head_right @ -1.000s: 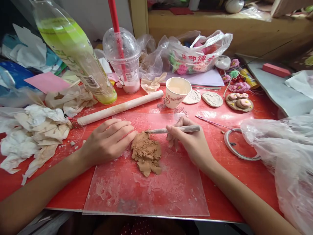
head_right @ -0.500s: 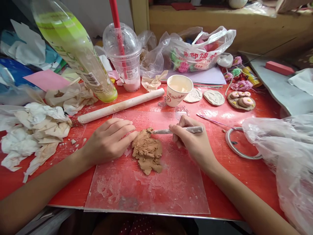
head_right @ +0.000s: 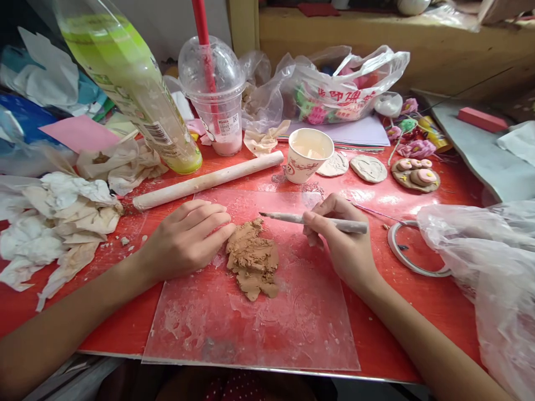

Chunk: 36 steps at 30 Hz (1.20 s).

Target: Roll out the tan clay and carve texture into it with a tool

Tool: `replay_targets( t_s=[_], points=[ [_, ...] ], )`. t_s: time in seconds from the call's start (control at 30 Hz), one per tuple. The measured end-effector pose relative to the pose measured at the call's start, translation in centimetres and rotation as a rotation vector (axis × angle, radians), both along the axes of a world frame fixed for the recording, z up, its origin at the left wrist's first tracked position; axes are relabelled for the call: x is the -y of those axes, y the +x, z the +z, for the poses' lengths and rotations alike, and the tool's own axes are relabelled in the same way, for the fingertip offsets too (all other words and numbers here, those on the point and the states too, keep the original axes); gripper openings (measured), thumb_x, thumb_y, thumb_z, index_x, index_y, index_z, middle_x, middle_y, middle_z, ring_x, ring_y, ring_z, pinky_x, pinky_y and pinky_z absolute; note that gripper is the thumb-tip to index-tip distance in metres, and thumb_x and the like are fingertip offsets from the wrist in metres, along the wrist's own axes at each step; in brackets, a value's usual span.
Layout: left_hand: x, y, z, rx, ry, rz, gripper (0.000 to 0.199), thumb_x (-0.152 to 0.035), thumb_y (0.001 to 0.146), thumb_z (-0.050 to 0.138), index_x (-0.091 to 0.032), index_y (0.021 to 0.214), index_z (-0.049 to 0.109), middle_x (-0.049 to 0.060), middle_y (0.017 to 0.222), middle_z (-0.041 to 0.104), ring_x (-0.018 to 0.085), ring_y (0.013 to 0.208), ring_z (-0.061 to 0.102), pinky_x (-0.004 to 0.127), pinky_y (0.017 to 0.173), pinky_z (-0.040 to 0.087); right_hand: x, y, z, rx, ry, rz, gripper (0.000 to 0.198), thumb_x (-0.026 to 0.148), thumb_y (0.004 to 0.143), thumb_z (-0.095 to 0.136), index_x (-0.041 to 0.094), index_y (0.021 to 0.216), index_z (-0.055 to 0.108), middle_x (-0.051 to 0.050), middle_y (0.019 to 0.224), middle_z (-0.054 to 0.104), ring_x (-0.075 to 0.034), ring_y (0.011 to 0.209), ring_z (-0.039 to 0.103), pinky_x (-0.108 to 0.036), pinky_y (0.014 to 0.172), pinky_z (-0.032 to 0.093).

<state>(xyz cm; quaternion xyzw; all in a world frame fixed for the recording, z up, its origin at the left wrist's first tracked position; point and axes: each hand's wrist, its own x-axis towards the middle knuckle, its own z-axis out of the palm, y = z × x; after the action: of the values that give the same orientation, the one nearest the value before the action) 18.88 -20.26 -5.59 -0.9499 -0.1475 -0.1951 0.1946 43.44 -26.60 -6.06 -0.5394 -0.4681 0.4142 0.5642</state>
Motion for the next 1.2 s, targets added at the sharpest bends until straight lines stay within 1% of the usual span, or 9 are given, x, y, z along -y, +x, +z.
replay_targets(
  t_s=[0.1,0.2,0.33,0.47,0.63,0.77,0.87,1.0,1.2],
  points=[
    [0.0,0.0,0.0,-0.014,-0.003,-0.003,0.015,-0.015,0.085,0.047,-0.012,0.089,0.061,0.007,0.093,0.062,0.02,0.095,0.055,0.036,0.084,0.044,0.3,0.1,-0.2,0.339,0.137,0.145,0.012,0.018,0.075,0.06,0.021,0.069,0.051,0.002,0.061,0.052,-0.011,0.051,0.046,-0.024,0.045,0.035],
    [0.0,-0.1,-0.1,-0.025,-0.003,-0.008,0.015,-0.015,0.085,0.047,-0.012,0.091,0.061,0.006,0.093,0.062,0.02,0.095,0.055,0.036,0.085,0.044,0.6,0.2,-0.3,0.714,0.403,0.343,0.013,0.012,0.074,0.057,0.023,0.074,0.051,-0.001,0.065,0.053,-0.012,0.054,0.049,-0.025,0.047,0.037],
    [0.0,-0.1,0.0,-0.027,-0.004,-0.005,0.016,-0.015,0.085,0.047,-0.012,0.092,0.061,0.006,0.094,0.062,0.02,0.095,0.055,0.036,0.086,0.044,0.7,0.6,-0.7,0.996,0.654,0.479,0.02,0.006,0.073,0.052,0.023,0.067,0.043,0.0,0.06,0.047,-0.012,0.051,0.043,-0.027,0.045,0.032],
    [0.0,0.0,0.0,-0.027,-0.016,-0.012,0.015,-0.015,0.085,0.047,-0.012,0.09,0.061,0.006,0.092,0.062,0.02,0.094,0.055,0.036,0.085,0.044,0.7,1.3,-1.6,1.061,0.704,0.531,0.024,0.007,0.074,0.051,0.023,0.061,0.038,0.0,0.057,0.044,-0.013,0.05,0.039,-0.028,0.046,0.029],
    [0.0,-0.1,0.0,0.001,-0.01,-0.028,0.013,-0.014,0.085,0.048,-0.012,0.087,0.061,0.006,0.09,0.062,0.019,0.094,0.055,0.035,0.085,0.044,0.9,1.7,-2.4,0.962,0.675,0.464,0.029,0.024,0.078,0.058,0.024,0.056,0.039,0.001,0.053,0.042,-0.013,0.046,0.037,-0.029,0.044,0.028],
    [-0.1,-0.2,0.1,0.017,-0.007,-0.049,0.011,-0.013,0.084,0.05,-0.013,0.088,0.06,0.004,0.088,0.063,0.018,0.092,0.056,0.035,0.086,0.043,1.0,1.5,-1.9,0.935,0.755,0.462,0.032,0.018,0.072,0.062,0.024,0.054,0.036,0.002,0.049,0.04,-0.012,0.042,0.035,-0.029,0.041,0.025],
    [-0.1,-0.3,0.1,0.016,0.0,-0.047,0.01,-0.014,0.084,0.051,-0.013,0.086,0.06,0.003,0.086,0.063,0.019,0.091,0.057,0.035,0.085,0.044,0.8,1.4,-1.3,0.763,0.585,0.371,0.026,0.012,0.072,0.058,0.023,0.056,0.04,0.002,0.052,0.045,-0.01,0.043,0.038,-0.026,0.039,0.028],
    [-0.2,-0.2,0.1,0.015,0.002,-0.046,0.01,-0.014,0.084,0.051,-0.013,0.085,0.061,0.002,0.084,0.064,0.019,0.09,0.058,0.035,0.084,0.045,0.5,1.3,-0.8,0.232,0.25,0.109,0.019,0.015,0.076,0.058,0.021,0.062,0.046,0.003,0.054,0.052,-0.009,0.041,0.044,-0.023,0.036,0.032],
    [-0.3,-0.1,0.1,0.008,-0.006,-0.036,0.012,-0.013,0.084,0.05,-0.013,0.084,0.061,0.003,0.084,0.064,0.019,0.091,0.057,0.035,0.084,0.045,0.2,0.4,0.0,0.014,-0.102,0.155,0.013,0.023,0.079,0.058,0.02,0.068,0.052,0.004,0.052,0.056,-0.008,0.034,0.047,-0.02,0.029,0.03]
  ],
)
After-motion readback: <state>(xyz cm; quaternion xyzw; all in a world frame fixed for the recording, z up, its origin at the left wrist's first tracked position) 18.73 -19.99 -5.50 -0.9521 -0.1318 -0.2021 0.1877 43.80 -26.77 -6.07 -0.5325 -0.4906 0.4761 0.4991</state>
